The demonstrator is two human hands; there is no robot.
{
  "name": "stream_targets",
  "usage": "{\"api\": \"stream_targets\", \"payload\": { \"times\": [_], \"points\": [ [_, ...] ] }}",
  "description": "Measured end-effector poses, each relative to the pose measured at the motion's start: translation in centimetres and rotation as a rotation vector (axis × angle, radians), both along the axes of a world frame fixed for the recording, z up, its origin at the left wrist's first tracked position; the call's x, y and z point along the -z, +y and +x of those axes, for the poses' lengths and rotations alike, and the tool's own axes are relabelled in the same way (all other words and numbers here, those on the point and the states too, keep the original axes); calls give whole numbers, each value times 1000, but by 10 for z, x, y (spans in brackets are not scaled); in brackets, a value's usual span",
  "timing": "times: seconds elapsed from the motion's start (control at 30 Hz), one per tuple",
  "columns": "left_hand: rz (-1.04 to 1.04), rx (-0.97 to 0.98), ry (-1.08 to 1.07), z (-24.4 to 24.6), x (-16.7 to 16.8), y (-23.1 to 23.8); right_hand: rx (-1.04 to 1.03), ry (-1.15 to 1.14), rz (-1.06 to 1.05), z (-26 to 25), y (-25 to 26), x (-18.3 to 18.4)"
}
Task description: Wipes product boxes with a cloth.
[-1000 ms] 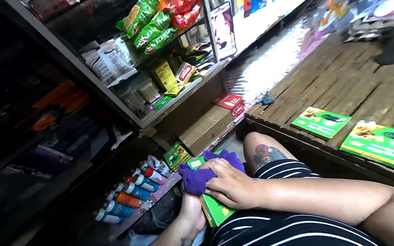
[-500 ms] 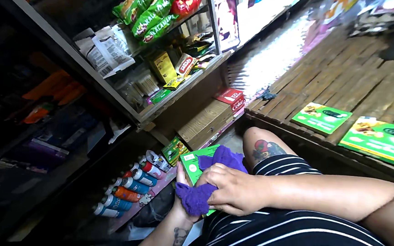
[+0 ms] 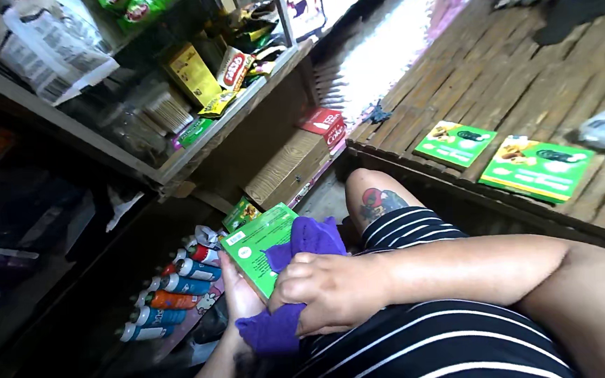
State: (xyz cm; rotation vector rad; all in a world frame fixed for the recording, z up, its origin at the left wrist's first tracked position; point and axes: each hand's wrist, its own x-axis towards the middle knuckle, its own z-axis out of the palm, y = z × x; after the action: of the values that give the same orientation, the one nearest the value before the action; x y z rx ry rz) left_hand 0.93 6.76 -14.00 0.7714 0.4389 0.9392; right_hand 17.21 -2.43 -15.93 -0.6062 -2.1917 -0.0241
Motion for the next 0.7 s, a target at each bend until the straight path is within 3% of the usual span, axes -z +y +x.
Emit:
{"api": "stream_targets", "payload": {
  "times": [0.23, 0.7],
  "points": [
    [-25, -177, -4, 1, 0, 7, 104, 47, 67, -1, 7, 3],
    [-71, -211, 118, -1, -21, -4, 216, 22, 45, 36, 19, 7]
  ]
}}
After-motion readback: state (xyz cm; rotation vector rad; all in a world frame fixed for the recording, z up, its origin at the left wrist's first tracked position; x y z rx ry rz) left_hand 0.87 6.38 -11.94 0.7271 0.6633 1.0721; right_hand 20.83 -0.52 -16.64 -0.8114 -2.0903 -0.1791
